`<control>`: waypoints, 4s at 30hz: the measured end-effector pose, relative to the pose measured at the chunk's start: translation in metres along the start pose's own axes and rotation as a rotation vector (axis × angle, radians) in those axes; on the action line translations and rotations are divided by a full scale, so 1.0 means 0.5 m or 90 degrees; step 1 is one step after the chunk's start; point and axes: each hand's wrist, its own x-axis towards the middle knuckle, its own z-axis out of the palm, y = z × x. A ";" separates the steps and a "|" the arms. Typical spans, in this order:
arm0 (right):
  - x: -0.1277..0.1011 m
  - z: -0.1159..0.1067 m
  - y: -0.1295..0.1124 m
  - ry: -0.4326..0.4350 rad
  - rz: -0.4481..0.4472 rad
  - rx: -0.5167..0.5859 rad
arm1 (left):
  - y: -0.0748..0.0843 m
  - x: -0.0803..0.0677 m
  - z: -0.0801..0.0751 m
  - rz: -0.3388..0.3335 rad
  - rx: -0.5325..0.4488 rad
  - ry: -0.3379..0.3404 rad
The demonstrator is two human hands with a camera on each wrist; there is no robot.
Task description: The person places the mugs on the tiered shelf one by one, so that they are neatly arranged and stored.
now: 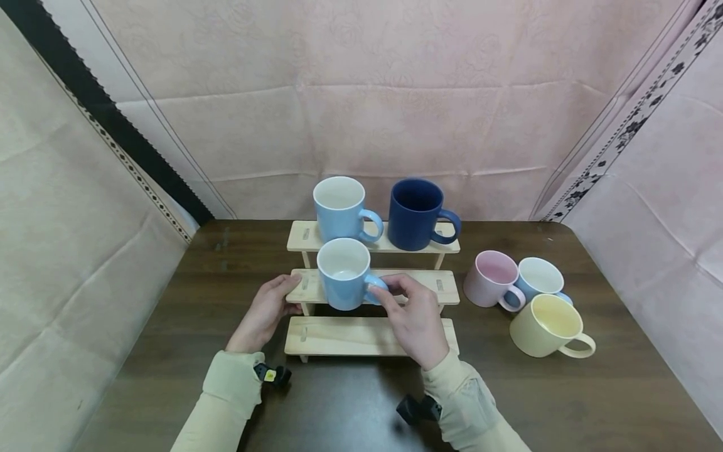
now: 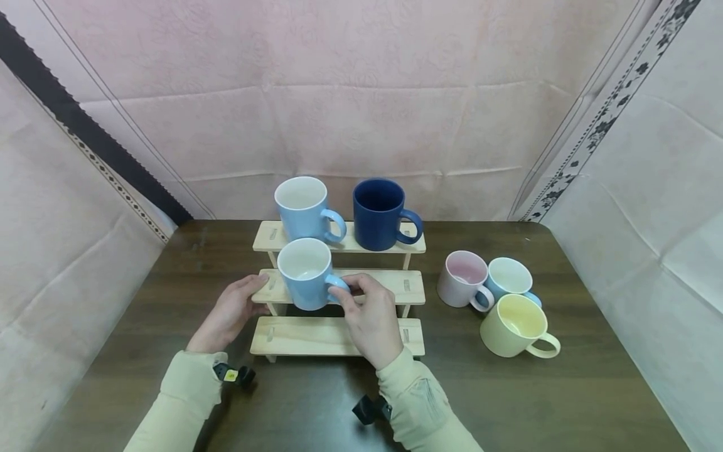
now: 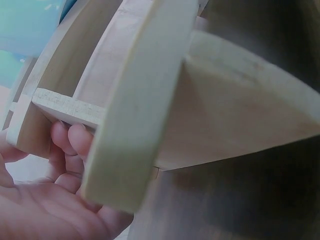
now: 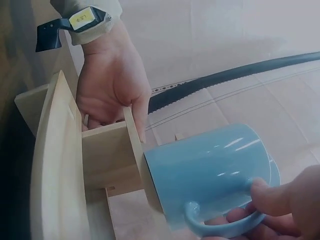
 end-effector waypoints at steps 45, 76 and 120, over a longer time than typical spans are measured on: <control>-0.170 -0.466 0.267 0.202 0.386 -0.346 | -0.006 0.001 -0.005 0.012 0.014 -0.012; -0.203 -0.480 0.313 0.071 0.317 -0.417 | -0.008 0.002 -0.005 0.011 0.015 -0.017; -0.262 -0.435 0.246 0.346 0.288 -0.324 | -0.008 0.003 -0.007 0.015 0.022 -0.025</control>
